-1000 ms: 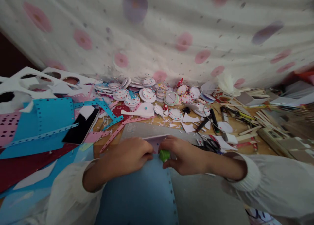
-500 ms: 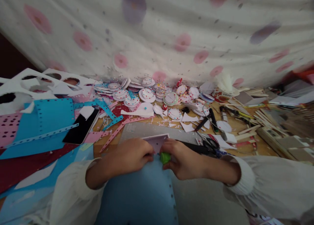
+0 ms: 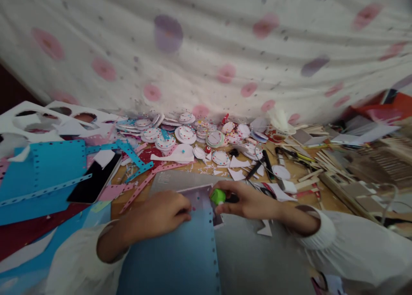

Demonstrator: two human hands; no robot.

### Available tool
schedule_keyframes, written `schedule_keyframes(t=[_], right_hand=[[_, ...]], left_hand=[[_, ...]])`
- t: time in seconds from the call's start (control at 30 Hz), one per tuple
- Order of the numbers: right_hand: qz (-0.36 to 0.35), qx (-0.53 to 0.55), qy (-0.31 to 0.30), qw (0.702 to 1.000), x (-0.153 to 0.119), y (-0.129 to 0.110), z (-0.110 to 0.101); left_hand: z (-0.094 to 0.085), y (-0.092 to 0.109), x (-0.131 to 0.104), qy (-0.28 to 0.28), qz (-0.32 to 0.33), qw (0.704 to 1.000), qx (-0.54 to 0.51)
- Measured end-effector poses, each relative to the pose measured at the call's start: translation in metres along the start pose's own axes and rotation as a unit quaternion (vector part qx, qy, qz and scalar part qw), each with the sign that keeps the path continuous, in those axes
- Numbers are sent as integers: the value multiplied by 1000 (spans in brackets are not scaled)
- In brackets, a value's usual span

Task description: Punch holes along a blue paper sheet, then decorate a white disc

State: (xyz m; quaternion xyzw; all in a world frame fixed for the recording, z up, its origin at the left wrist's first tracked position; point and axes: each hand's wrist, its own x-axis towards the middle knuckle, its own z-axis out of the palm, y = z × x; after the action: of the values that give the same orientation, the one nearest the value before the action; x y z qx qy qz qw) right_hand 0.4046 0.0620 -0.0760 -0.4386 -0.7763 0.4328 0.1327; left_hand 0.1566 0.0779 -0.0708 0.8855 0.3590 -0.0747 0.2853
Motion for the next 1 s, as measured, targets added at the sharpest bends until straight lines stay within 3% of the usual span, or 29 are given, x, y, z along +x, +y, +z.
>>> schedule_keyframes(t=[0.2,0.53,0.73,1.0], right_hand=[[-41,14,0,999,7,-2,5],[-77,-124,-15,989,13,-18,14],[-117,-188,-50,974,19,-21,19],[-148,-100,-94,979,31,-20,20]], left_hand=[[-1,-3,-1,-15,1,1000,-5],[-10,12,-2,-25,-48,998,-23],[-10,14,-6,9,-52,999,-12],[-19,20,-7,-10,-60,998,-18]])
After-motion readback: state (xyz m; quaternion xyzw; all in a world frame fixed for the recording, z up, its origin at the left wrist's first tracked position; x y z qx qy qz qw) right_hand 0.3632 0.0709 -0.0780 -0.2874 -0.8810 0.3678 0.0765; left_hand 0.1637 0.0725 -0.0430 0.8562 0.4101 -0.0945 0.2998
